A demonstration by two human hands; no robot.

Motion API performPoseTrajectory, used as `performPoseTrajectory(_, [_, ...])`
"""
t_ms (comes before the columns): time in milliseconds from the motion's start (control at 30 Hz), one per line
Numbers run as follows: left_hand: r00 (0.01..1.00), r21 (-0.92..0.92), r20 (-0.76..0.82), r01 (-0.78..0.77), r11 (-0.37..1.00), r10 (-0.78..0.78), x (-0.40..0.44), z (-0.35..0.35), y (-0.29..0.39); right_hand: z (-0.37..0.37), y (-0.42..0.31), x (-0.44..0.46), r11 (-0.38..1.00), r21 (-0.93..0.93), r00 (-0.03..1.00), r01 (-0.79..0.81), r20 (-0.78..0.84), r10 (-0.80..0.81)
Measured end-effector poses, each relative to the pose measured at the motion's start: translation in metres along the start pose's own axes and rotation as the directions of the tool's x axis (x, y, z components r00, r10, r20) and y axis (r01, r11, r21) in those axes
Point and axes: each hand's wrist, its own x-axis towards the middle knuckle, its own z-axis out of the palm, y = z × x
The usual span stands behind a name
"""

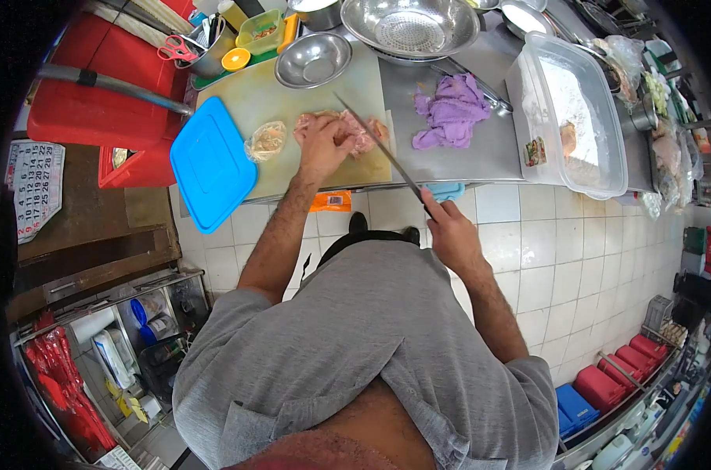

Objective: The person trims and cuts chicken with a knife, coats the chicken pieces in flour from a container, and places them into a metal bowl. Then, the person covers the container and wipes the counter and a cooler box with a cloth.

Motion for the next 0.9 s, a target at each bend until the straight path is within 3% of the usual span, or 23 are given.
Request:
performPoseTrajectory(67, [0.999,-0.023,0.038,-0.010,1.000,0.011,0.005,0.007,-0.009,0.010,-0.005,0.010,0.997,-0.079,0.999,-0.004,0.047,0.008])
performPoseTrajectory(233, [0.991,0.026,0.135,0.000,1.000,-0.003,0.008,0.008,-0.010,0.013,-0.005,0.005,0.999,-0.027,0.999,-0.022,0.039,0.023])
performPoseTrajectory(300, [0.996,-0.019,0.074,-0.053,0.998,0.054,0.011,0.014,-0.016,0.008,-0.002,-0.011,0.989,-0.053,0.984,-0.139,0.105,0.144])
performPoseTrajectory(400, [0.997,-0.018,0.045,-0.063,0.998,0.064,0.010,0.014,-0.013,0.004,0.006,-0.032,0.986,-0.016,0.980,-0.168,0.101,0.169])
performPoseTrajectory(533, [0.998,-0.060,0.033,-0.055,0.997,0.057,0.010,0.017,-0.015,0.002,0.007,-0.027,0.990,-0.054,0.986,-0.129,0.097,0.134])
performPoseTrajectory(633, [0.993,-0.111,0.110,-0.037,0.993,0.049,0.012,0.016,-0.016,0.009,-0.010,-0.001,0.996,-0.049,0.996,-0.077,0.042,0.079])
performPoseTrajectory(900, [0.999,-0.108,-0.019,-0.038,0.993,0.036,0.006,0.013,-0.020,0.004,0.009,-0.046,0.987,0.038,0.986,-0.154,0.069,0.151])
